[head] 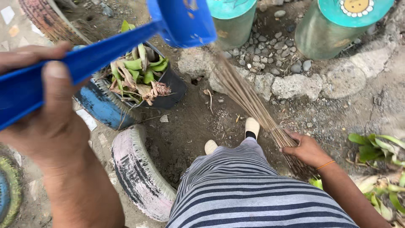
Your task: The person sweeps up organic debris and dirt using a hand broom and a dustpan in an outdoor garden area.
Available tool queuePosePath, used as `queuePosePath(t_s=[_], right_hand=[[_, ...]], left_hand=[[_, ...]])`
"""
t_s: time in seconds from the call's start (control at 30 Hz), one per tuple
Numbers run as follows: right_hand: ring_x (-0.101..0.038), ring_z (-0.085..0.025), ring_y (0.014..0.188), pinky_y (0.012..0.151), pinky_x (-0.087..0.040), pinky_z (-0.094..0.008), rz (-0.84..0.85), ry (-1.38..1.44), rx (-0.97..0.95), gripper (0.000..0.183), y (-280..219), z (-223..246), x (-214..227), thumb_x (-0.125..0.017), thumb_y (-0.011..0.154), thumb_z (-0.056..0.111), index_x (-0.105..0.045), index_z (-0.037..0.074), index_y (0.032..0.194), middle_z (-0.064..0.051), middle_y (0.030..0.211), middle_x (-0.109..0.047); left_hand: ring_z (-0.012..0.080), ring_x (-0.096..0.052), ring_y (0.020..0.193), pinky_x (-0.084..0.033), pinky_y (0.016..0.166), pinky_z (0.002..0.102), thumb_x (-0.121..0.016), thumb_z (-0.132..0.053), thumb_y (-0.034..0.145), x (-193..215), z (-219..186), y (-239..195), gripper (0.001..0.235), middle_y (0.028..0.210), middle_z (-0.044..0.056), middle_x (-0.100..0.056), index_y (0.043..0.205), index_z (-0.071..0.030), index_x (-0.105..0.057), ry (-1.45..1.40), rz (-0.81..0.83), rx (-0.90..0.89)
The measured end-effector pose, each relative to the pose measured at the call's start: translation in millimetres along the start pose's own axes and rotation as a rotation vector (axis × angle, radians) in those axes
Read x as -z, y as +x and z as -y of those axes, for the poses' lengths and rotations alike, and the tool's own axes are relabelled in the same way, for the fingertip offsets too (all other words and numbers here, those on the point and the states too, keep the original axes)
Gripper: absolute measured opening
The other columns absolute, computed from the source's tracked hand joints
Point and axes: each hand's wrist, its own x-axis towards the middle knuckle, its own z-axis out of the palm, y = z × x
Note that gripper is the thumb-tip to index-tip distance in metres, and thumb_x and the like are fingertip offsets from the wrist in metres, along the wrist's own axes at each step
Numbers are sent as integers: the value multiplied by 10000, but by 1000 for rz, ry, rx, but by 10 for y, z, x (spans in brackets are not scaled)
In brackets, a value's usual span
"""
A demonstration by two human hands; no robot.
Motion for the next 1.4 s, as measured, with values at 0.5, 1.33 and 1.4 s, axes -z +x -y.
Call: queuePosePath(t_s=[0.5, 1.33, 1.4], right_hand=[[-686, -280, 1189, 1103, -496, -391, 339, -536, -145, 808, 1333, -294, 294, -814, 739, 350, -548, 213, 1490, -156, 1310, -690], [-609, -301, 1212, 1074, -440, -384, 628, -550, 147, 932, 2567, -42, -1156, -877, 701, 331, -433, 257, 1517, -148, 1407, -556], [-599, -290, 1241, 1089, -432, -376, 646, -564, 149, 981, 2366, 34, -965, -872, 696, 308, -380, 303, 1544, -145, 1447, -537]], left_hand=[[133, -633, 908, -523, 874, 289, -799, -29, 915, -1253, 1828, -1755, 161, 990, 44, -679, 1008, -53, -670, 22, -312, 767], [147, -640, 937, -529, 897, 301, -781, 36, 850, -1955, 4797, -4602, 313, 1020, 37, -665, 1108, -57, -631, 194, -649, 1025], [150, -635, 958, -522, 914, 304, -744, 54, 842, -1993, 4598, -4630, 310, 1036, 39, -655, 1114, -54, -642, 135, -734, 1000]])
